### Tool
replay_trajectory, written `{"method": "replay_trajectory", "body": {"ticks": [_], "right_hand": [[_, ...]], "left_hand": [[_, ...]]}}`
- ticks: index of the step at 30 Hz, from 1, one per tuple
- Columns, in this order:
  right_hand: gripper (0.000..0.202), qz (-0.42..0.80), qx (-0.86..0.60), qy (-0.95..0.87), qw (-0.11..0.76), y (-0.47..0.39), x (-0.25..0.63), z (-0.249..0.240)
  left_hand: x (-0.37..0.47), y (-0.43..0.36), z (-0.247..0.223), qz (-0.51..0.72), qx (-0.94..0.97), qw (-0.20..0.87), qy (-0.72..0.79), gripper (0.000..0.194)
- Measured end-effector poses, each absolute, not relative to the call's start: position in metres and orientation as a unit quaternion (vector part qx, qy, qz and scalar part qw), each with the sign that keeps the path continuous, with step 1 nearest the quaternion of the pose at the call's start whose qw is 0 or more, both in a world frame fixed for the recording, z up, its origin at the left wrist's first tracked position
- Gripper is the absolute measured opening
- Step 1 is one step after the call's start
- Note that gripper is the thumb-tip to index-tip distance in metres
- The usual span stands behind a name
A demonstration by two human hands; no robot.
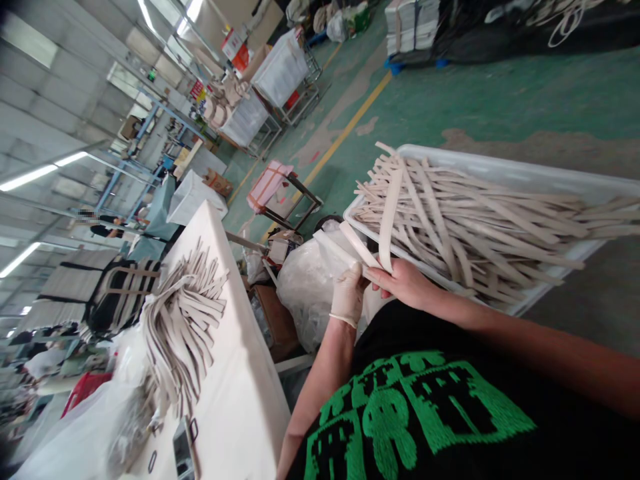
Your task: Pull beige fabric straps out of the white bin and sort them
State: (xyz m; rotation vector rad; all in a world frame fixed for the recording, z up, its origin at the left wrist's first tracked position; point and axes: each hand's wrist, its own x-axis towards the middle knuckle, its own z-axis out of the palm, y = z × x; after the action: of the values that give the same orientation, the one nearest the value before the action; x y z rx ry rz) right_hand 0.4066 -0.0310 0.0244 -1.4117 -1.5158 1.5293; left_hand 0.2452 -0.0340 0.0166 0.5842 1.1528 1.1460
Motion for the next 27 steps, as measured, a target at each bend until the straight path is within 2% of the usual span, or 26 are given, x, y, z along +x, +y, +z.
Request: {"method": "replay_trajectory", "body": {"ticks": [7, 12, 14, 18, 23, 27], "right_hand": [[0.046, 0.573, -0.500, -0.608, 0.229, -0.049, 0.431, 0.020], [0.053, 0.542, -0.532, -0.589, 0.277, -0.039, 0.425, 0.026], [0.052, 0.549, -0.518, -0.592, 0.282, -0.037, 0.425, 0.027], [0.049, 0.560, -0.509, -0.613, 0.228, -0.045, 0.426, 0.023], [0.044, 0.528, -0.530, -0.593, 0.298, -0.043, 0.421, 0.029], [0.047, 0.542, -0.505, -0.625, 0.246, -0.047, 0.421, 0.028]], "left_hand": [[0.247, -0.016, 0.026, 0.529, 0.235, 0.607, 0.545, 0.045], [0.267, -0.023, 0.022, 0.479, 0.297, 0.673, 0.479, 0.050], [0.264, -0.020, 0.025, 0.492, 0.286, 0.657, 0.495, 0.048], [0.255, -0.017, 0.028, 0.504, 0.260, 0.628, 0.532, 0.042], [0.264, -0.029, 0.021, 0.472, 0.306, 0.692, 0.452, 0.045], [0.249, -0.022, 0.027, 0.529, 0.245, 0.640, 0.501, 0.035]]}}
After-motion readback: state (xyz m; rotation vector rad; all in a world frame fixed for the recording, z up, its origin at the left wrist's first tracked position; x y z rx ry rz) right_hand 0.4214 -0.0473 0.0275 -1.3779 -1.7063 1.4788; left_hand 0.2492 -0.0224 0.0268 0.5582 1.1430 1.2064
